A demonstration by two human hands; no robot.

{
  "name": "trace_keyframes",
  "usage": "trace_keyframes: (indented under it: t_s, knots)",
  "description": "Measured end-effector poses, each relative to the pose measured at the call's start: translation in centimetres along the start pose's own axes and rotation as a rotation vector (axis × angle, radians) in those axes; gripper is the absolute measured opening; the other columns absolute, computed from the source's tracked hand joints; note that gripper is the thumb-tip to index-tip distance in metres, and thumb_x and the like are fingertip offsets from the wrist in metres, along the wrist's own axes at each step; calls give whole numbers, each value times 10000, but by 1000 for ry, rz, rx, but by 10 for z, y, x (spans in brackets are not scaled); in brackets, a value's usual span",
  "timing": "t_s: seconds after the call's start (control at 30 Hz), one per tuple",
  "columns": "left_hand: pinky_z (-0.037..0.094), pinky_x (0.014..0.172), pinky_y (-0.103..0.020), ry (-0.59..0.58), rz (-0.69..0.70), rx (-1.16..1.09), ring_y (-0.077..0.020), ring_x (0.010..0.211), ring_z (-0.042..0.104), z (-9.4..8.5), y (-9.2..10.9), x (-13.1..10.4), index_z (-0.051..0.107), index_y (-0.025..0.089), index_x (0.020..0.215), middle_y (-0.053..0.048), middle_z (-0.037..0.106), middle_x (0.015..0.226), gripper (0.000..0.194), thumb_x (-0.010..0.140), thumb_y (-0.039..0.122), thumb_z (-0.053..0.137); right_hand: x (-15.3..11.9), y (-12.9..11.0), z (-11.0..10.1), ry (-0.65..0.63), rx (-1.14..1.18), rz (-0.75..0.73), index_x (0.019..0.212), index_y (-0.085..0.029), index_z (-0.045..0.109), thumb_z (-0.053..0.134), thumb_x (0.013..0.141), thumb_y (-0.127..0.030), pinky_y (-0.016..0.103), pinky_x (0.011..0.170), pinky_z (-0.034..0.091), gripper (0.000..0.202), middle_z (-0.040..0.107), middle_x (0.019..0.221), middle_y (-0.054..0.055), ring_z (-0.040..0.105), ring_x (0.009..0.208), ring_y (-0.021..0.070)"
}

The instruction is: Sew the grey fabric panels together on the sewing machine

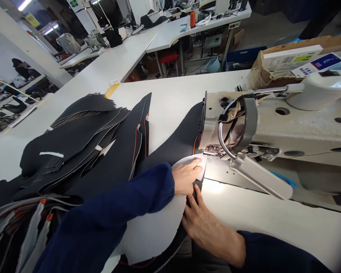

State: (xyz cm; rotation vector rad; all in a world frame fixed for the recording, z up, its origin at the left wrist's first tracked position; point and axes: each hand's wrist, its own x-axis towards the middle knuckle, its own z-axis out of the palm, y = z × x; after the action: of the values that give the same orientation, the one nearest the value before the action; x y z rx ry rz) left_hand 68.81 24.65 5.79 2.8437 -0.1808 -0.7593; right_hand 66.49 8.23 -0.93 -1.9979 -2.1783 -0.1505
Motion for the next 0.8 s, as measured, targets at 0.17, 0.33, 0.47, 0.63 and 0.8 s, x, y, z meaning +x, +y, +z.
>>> trace_keyframes:
  t_s: [0.17, 0.33, 0.47, 0.63, 0.8]
  knots:
    - [531, 887, -363, 56, -43, 56, -255, 1103, 566, 9, 14, -14, 466, 142, 1249, -78, 209, 1563, 510, 741, 157, 499, -7, -31, 8, 83, -93, 92, 1023, -62, 675, 583, 780, -273, 690, 1033, 239, 335, 621, 1130, 243, 510, 1156, 440]
    - [513, 927, -392, 82, -28, 25, -278, 1116, 555, 16, 15, -11, 441, 90, 1317, -134, 222, 1557, 557, 765, 155, 477, -13, -57, 23, 237, -85, 188, 1020, -30, 675, 603, 713, -306, 630, 1018, 287, 419, 631, 1133, 249, 513, 1149, 464]
    - [513, 922, -388, 76, -28, 22, -284, 1110, 561, 17, 15, -9, 454, 78, 1311, -148, 231, 1553, 566, 751, 160, 486, -12, -56, 24, 245, -95, 183, 998, -13, 682, 597, 696, -292, 616, 997, 313, 420, 641, 1106, 255, 528, 1127, 462]
    - [504, 928, -390, 83, -25, 18, -288, 1123, 554, 20, 14, -4, 438, 77, 1320, -161, 225, 1552, 579, 750, 164, 490, -12, -51, 20, 207, -159, 147, 1005, 4, 681, 598, 671, -304, 658, 997, 299, 461, 636, 1094, 280, 528, 1117, 485]
    - [495, 932, -379, 142, -24, -17, -281, 1104, 552, 15, 18, -1, 457, 63, 1267, -193, 244, 1512, 547, 731, 162, 509, -15, -54, 18, 195, -194, 176, 927, 3, 688, 567, 661, -281, 653, 961, 337, 408, 654, 1028, 291, 567, 1065, 467]
